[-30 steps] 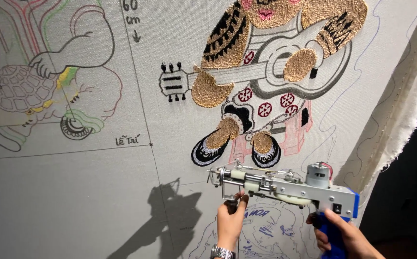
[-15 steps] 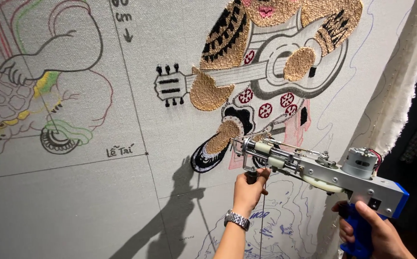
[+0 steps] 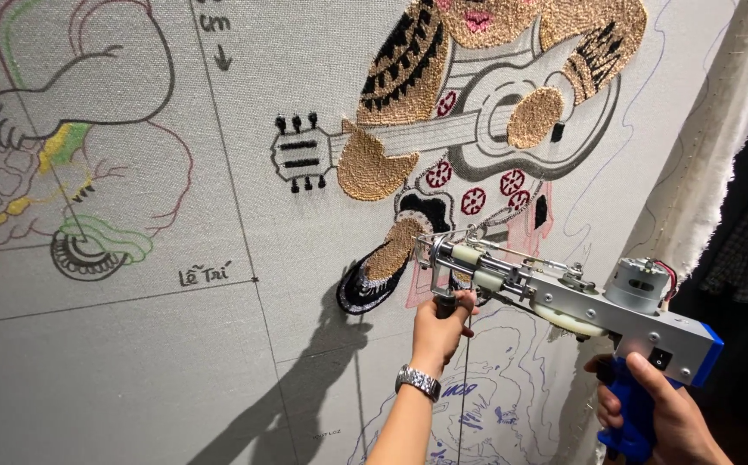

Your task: Using a tufting gun to create a rug on a vertical canvas frame following a pre-drawn cartoon design.

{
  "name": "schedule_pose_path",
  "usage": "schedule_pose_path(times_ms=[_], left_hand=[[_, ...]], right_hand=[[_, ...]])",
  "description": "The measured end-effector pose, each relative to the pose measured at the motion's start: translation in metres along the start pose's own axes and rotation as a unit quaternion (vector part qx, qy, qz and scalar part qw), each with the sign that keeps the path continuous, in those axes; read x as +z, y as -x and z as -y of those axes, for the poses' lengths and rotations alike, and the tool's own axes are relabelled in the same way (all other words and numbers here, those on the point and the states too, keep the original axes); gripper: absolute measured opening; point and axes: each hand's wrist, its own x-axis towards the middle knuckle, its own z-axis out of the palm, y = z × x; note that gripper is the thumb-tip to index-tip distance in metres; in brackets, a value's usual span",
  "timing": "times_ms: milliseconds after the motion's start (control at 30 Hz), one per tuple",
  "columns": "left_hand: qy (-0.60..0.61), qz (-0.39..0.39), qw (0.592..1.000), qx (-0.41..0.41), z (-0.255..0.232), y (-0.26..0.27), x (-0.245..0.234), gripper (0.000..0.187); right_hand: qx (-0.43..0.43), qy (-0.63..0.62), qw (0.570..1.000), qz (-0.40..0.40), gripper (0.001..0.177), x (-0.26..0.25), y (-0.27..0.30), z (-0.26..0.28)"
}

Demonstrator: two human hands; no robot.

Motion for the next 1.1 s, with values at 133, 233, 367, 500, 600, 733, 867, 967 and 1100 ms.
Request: schedule_pose_path(times_ms=[133, 233, 367, 500, 600, 733, 867, 967, 1100], left_hand=[[-0.006, 0.020, 1.000, 0.013, -0.006, -0.027, -0.007, 0.024], [-0.026, 0.026, 0.999, 0.020, -0.018, -0.043, -0.011, 0.023], [-0.051, 0.034, 0.998, 0.015, -0.026, -0.052, -0.018, 0.025], [-0.085, 0.035, 0.996, 0.013, -0.028, -0.055, -0.024, 0.026], [-0.104, 0.033, 0.994, 0.008, -0.030, -0.054, -0.027, 0.025], [-0.113, 0.036, 0.993, 0.006, -0.022, -0.061, -0.031, 0.022], [-0.103, 0.044, 0.994, 0.007, -0.018, -0.066, -0.033, 0.022], [-0.100, 0.049, 0.994, 0.010, -0.019, -0.067, -0.032, 0.023], [-0.101, 0.050, 0.994, 0.000, -0.024, -0.064, -0.033, 0.026]], right_hand=[[-0.016, 0.009, 0.999, -0.034, 0.062, 0.055, 0.011, 0.032], [-0.027, 0.009, 0.998, -0.048, 0.060, 0.069, 0.005, 0.040], [-0.037, 0.022, 0.998, -0.040, 0.060, 0.074, -0.005, 0.043], [-0.033, 0.037, 0.998, -0.047, 0.060, 0.081, -0.007, 0.044], [-0.029, 0.051, 0.997, -0.055, 0.062, 0.088, -0.005, 0.046], [-0.045, 0.047, 0.997, -0.037, 0.062, 0.091, -0.007, 0.046], [-0.036, 0.042, 0.997, -0.045, 0.062, 0.092, -0.011, 0.045], [-0.020, 0.047, 0.997, -0.060, 0.062, 0.095, -0.009, 0.048], [-0.020, 0.047, 0.997, -0.053, 0.063, 0.098, -0.006, 0.048]])
